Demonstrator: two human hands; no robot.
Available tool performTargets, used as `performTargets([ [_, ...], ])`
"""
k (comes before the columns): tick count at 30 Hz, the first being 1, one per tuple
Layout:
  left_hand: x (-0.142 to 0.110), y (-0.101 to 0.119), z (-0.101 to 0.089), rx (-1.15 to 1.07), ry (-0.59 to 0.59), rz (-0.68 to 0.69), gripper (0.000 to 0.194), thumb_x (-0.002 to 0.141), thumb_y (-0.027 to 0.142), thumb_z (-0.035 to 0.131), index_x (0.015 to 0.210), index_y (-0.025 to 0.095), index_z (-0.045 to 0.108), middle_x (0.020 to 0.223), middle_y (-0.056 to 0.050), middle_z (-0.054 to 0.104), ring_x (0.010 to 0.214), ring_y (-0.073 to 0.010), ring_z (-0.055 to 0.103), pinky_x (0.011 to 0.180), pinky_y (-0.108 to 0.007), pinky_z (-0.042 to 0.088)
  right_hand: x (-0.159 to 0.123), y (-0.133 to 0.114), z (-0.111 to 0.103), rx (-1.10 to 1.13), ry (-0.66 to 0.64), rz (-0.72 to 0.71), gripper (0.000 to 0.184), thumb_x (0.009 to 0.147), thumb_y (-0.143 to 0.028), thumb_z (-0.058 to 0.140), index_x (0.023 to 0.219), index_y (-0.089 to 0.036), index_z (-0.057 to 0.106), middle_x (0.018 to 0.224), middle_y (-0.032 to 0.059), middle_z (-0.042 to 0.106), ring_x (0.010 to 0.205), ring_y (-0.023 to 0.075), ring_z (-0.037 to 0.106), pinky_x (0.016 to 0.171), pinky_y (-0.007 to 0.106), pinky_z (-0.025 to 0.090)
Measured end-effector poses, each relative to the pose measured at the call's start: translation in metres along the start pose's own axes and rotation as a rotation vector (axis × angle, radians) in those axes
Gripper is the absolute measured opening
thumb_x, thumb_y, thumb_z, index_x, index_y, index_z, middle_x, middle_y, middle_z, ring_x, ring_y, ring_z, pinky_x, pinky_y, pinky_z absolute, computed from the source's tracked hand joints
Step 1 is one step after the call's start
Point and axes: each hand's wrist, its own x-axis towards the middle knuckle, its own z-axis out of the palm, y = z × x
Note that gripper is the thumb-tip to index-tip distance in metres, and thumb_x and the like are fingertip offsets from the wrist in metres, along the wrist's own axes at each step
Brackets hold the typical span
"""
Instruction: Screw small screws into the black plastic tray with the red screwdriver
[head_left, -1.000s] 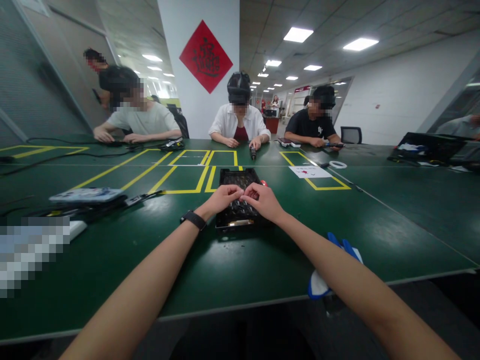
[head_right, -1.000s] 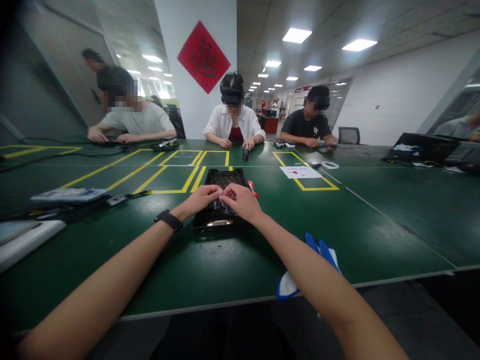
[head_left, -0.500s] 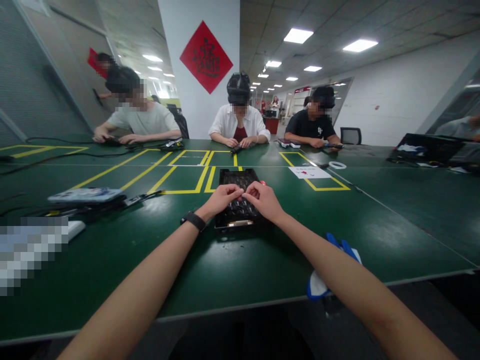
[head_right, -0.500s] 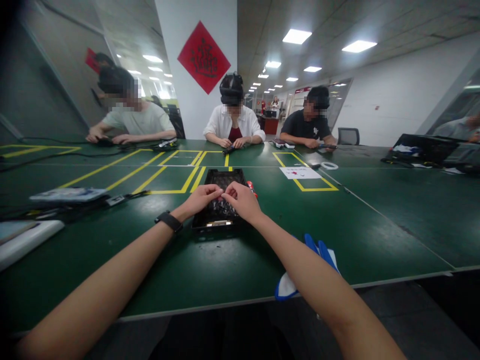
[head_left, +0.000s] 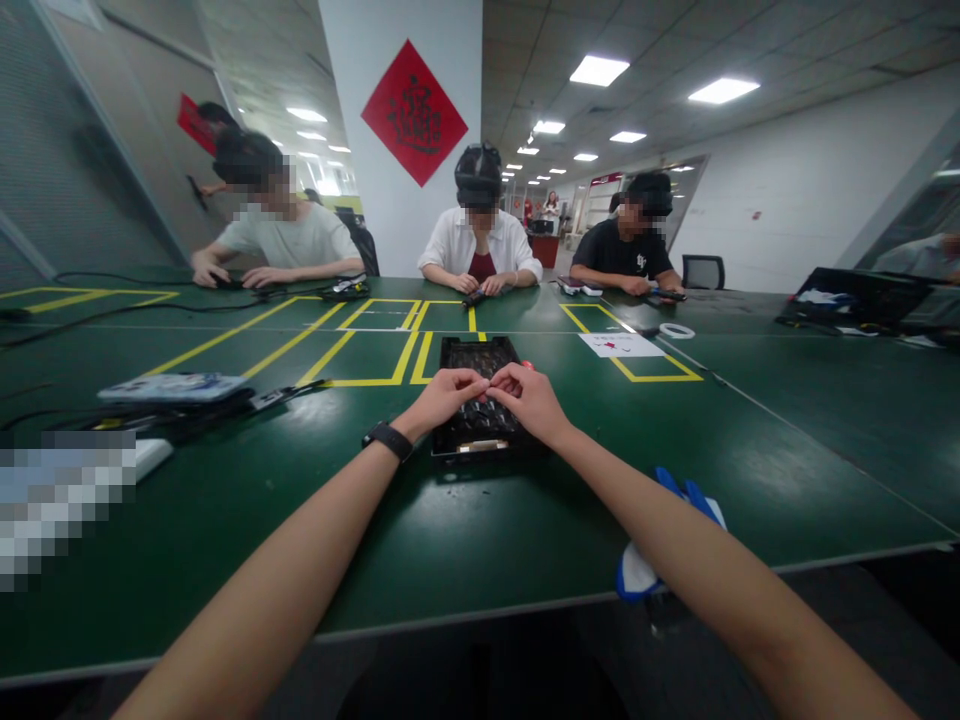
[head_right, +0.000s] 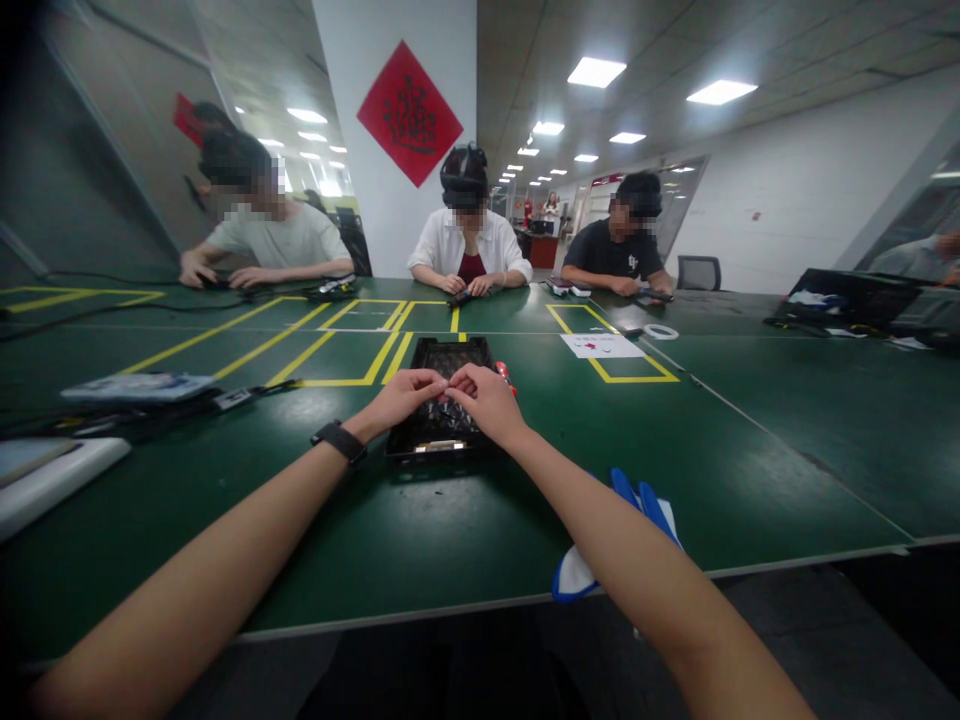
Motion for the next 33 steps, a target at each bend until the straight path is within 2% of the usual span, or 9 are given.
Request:
performTargets([
  [5,0.0,0.003,-0.001,-0.022,-0.01,0.007,0.039,0.08,0.049,0.051,0.07,0.013,0.063,0.07,-0.003,0.063,0.067,-0.0119,0.052,0.066,-0.024,0.039,0.001,-0.002,-0.001,0.035,-0.021,0.013,0.015,0.078,-0.03,0.06,0.077,-0.015,0.062,0.071,0.0017,0.064,0.061,0.01,0.054,0.06,0.023,0.043],
  [9,-0.001,0.006,0.001,-0.011,-0.001,-0.006,0.042,0.084,0.049,0.045,0.066,0.014,0.061,0.065,-0.001,0.059,0.062,-0.0107,0.049,0.063,-0.024,0.038,0.001,-0.003,-0.002,0.064,-0.057,0.006,0.014,0.077,-0.028,0.061,0.077,-0.015,0.062,0.071,0.0009,0.065,0.059,0.009,0.054,0.058,0.022,0.042],
  [14,0.002,0.003,0.006,-0.007,0.082,-0.022,0.043,0.086,0.048,0.04,0.069,0.014,0.06,0.068,-0.003,0.061,0.067,-0.013,0.053,0.068,-0.025,0.041,0.002,0.003,0.0,0.018,0.01,0.03,0.013,0.078,-0.027,0.058,0.076,-0.015,0.061,0.068,0.0002,0.062,0.06,0.0092,0.054,0.059,0.022,0.042],
  [16,0.003,-0.001,0.005,0.098,0.151,-0.013,0.038,0.086,0.045,0.04,0.073,0.015,0.06,0.072,-0.004,0.062,0.07,-0.0144,0.054,0.069,-0.027,0.042,0.002,0.006,0.0,0.0,0.043,0.044,0.013,0.079,-0.027,0.057,0.078,-0.015,0.061,0.07,0.0006,0.062,0.063,0.0099,0.055,0.061,0.022,0.043],
  [19,0.002,-0.009,0.0,0.419,0.242,0.023,0.025,0.085,0.036,0.045,0.084,0.017,0.062,0.085,-0.006,0.064,0.082,-0.0186,0.056,0.078,-0.031,0.042,0.002,0.008,0.0,-0.034,0.084,0.068,0.014,0.08,-0.028,0.054,0.079,-0.016,0.061,0.071,0.0011,0.062,0.065,0.0109,0.055,0.062,0.023,0.044],
  [22,0.001,-0.019,-0.008,0.686,0.162,0.035,0.021,0.082,0.028,0.05,0.094,0.019,0.064,0.102,-0.008,0.064,0.099,-0.0226,0.055,0.089,-0.036,0.038,0.002,0.009,-0.001,-0.044,0.096,0.089,0.015,0.081,-0.028,0.052,0.08,-0.016,0.061,0.072,0.0013,0.062,0.066,0.0115,0.056,0.063,0.024,0.044],
  [26,0.004,-0.03,-0.011,0.792,-0.038,0.05,0.027,0.079,0.023,0.051,0.103,0.023,0.064,0.125,-0.005,0.057,0.114,-0.0229,0.05,0.098,-0.038,0.032,0.001,0.01,0.0,-0.059,0.077,0.087,0.016,0.082,-0.029,0.05,0.08,-0.017,0.06,0.072,0.001,0.062,0.067,0.0117,0.056,0.065,0.024,0.044],
  [29,0.007,-0.033,-0.008,0.845,-0.089,0.044,0.027,0.078,0.021,0.051,0.1,0.024,0.066,0.111,-0.005,0.065,0.106,-0.0229,0.055,0.099,-0.039,0.03,0.001,0.011,0.0,-0.093,0.065,0.091,0.016,0.082,-0.03,0.05,0.08,-0.018,0.06,0.072,0.0005,0.062,0.067,0.0118,0.056,0.064,0.025,0.043],
  [33,0.009,-0.034,-0.007,0.818,-0.104,0.028,0.022,0.077,0.023,0.052,0.091,0.022,0.069,0.096,-0.006,0.069,0.091,-0.0219,0.061,0.086,-0.034,0.039,0.001,0.012,0.0,-0.11,0.045,0.093,0.017,0.083,-0.031,0.05,0.079,-0.018,0.06,0.072,0.0004,0.062,0.066,0.0116,0.056,0.064,0.025,0.042],
])
